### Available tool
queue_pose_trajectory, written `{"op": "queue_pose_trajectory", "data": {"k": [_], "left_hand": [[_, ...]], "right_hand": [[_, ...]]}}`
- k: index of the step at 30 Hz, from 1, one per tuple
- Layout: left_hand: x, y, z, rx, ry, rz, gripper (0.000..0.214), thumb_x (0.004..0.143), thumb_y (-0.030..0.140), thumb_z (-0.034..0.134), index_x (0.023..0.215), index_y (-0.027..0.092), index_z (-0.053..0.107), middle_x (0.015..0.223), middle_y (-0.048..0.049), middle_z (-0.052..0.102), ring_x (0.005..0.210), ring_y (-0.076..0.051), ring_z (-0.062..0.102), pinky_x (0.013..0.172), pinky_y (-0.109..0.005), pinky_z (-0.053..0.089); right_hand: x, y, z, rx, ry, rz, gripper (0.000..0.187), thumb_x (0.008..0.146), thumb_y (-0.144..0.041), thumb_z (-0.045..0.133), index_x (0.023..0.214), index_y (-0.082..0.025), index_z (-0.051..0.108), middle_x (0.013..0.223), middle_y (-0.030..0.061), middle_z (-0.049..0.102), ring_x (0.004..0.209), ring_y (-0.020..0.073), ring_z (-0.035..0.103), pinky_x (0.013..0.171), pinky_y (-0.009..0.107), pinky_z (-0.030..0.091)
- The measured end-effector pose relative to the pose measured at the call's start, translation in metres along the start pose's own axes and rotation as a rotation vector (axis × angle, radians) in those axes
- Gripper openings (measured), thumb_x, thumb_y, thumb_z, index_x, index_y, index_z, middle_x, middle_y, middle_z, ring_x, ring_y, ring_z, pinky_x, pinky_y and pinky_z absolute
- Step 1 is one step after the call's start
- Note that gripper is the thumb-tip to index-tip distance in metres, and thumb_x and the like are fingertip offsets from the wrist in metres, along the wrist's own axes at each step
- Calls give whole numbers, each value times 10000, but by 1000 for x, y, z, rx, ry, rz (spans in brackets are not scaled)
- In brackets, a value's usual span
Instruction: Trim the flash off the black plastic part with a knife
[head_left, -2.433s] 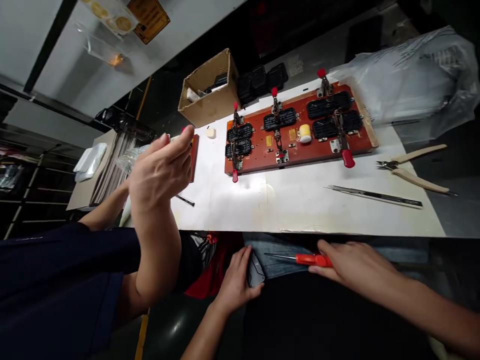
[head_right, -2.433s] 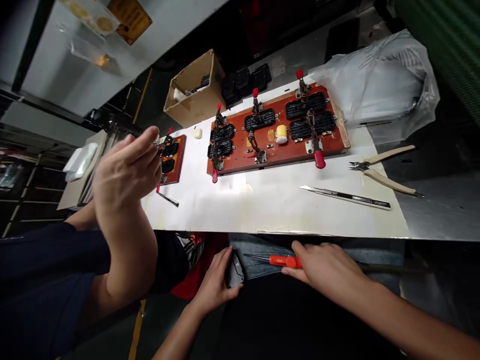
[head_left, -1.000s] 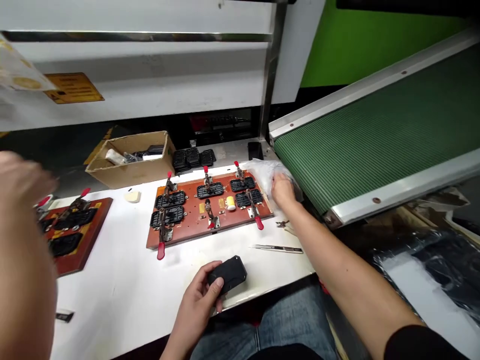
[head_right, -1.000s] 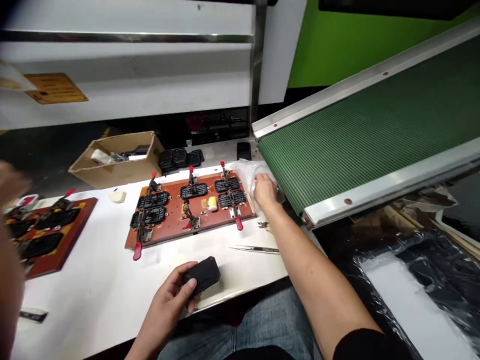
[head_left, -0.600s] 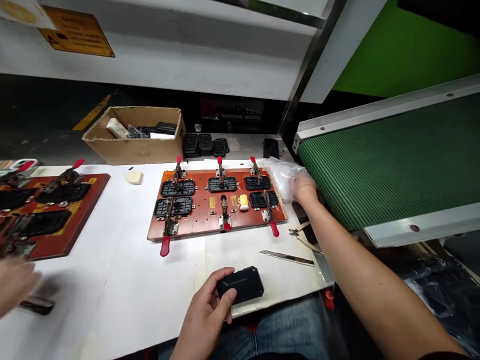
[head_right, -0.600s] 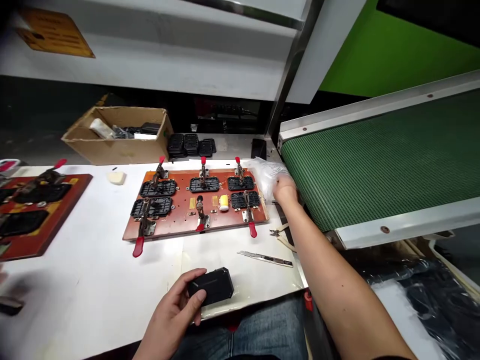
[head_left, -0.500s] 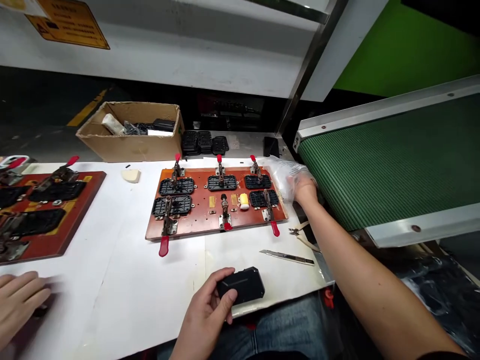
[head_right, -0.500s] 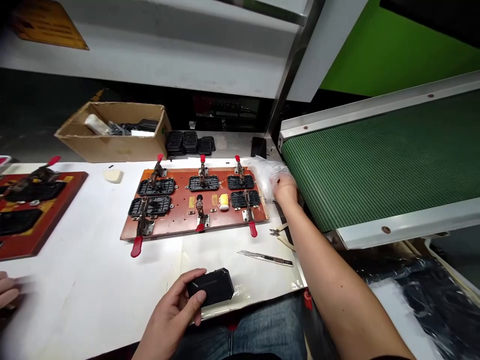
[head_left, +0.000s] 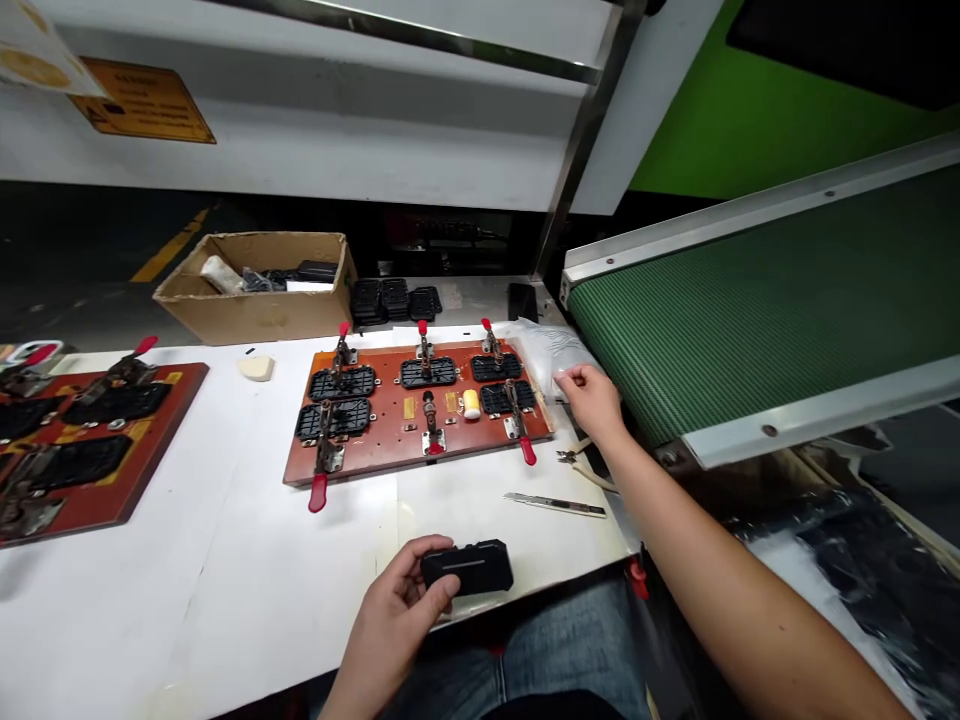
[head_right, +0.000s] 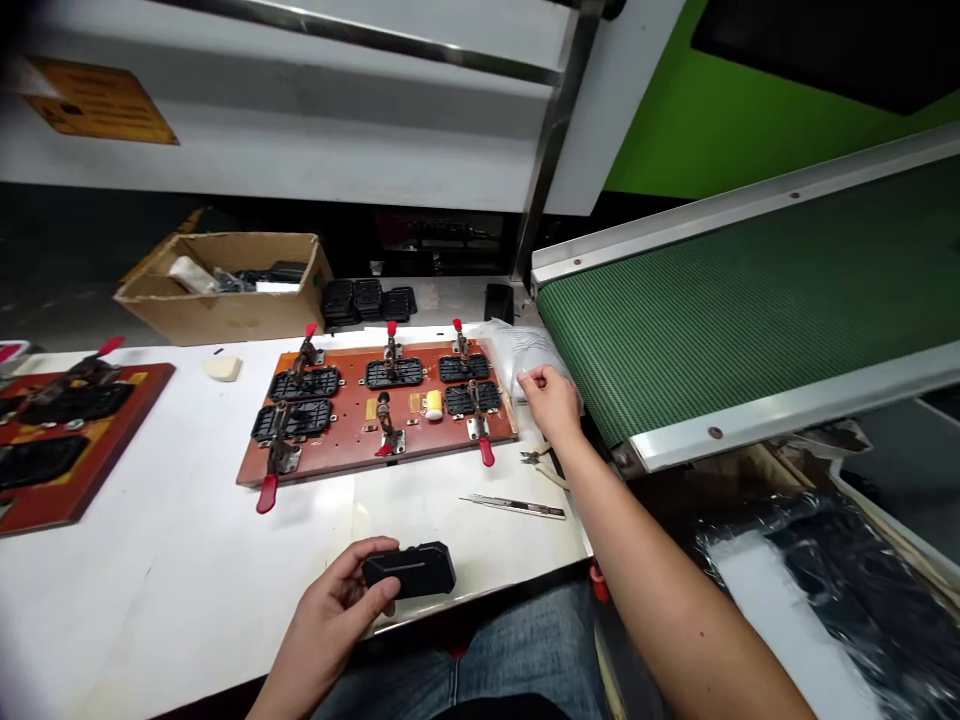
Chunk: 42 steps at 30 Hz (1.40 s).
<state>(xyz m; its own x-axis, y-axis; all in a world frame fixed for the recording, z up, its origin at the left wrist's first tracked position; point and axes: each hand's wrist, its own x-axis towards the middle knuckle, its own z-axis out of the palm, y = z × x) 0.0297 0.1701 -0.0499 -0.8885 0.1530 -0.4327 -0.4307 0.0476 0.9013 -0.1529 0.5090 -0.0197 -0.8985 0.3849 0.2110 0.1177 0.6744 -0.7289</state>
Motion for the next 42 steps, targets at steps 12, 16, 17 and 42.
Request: {"op": "queue_pose_trajectory", "data": {"k": [12, 16, 17, 42], "left_hand": [[-32, 57, 23, -287, -186, 194, 190, 890, 364, 789, 861, 196, 706, 1532, -122, 612, 1427, -364, 551, 1154, -477, 473], [-37, 57, 28, -362, -206, 227, 136, 910, 319, 780, 914, 191, 735, 1497, -142, 643, 1425, -370, 564, 1205, -548, 418], [-37, 55, 28, -369, -191, 219, 145, 905, 320, 787, 964, 191, 762, 1471, -149, 662, 1402, -375, 586, 1204, -553, 416], [-35, 35, 19, -512, 60, -20, 320, 808, 274, 876, 1107, 181, 807, 1041, -65, 782, 974, -180, 716, 893, -247, 543]], "right_hand": [[-156, -71, -28, 586, -364, 89, 335, 876, -540, 761, 915, -214, 689, 772, -1, 645, 718, 167, 583, 669, 273, 490], [-185, -92, -21, 746, -585, 192, 354, 829, -535, 833, 819, -220, 673, 699, -26, 603, 636, 144, 527, 592, 260, 438], [-189, -93, -20, 779, -644, 214, 350, 834, -541, 830, 836, -217, 698, 715, -15, 640, 648, 152, 556, 606, 268, 456], [-204, -36, -21, 435, -360, -189, 59, 1019, -289, 633, 1023, -254, 681, 967, 28, 710, 897, 205, 655, 842, 343, 511]]}}
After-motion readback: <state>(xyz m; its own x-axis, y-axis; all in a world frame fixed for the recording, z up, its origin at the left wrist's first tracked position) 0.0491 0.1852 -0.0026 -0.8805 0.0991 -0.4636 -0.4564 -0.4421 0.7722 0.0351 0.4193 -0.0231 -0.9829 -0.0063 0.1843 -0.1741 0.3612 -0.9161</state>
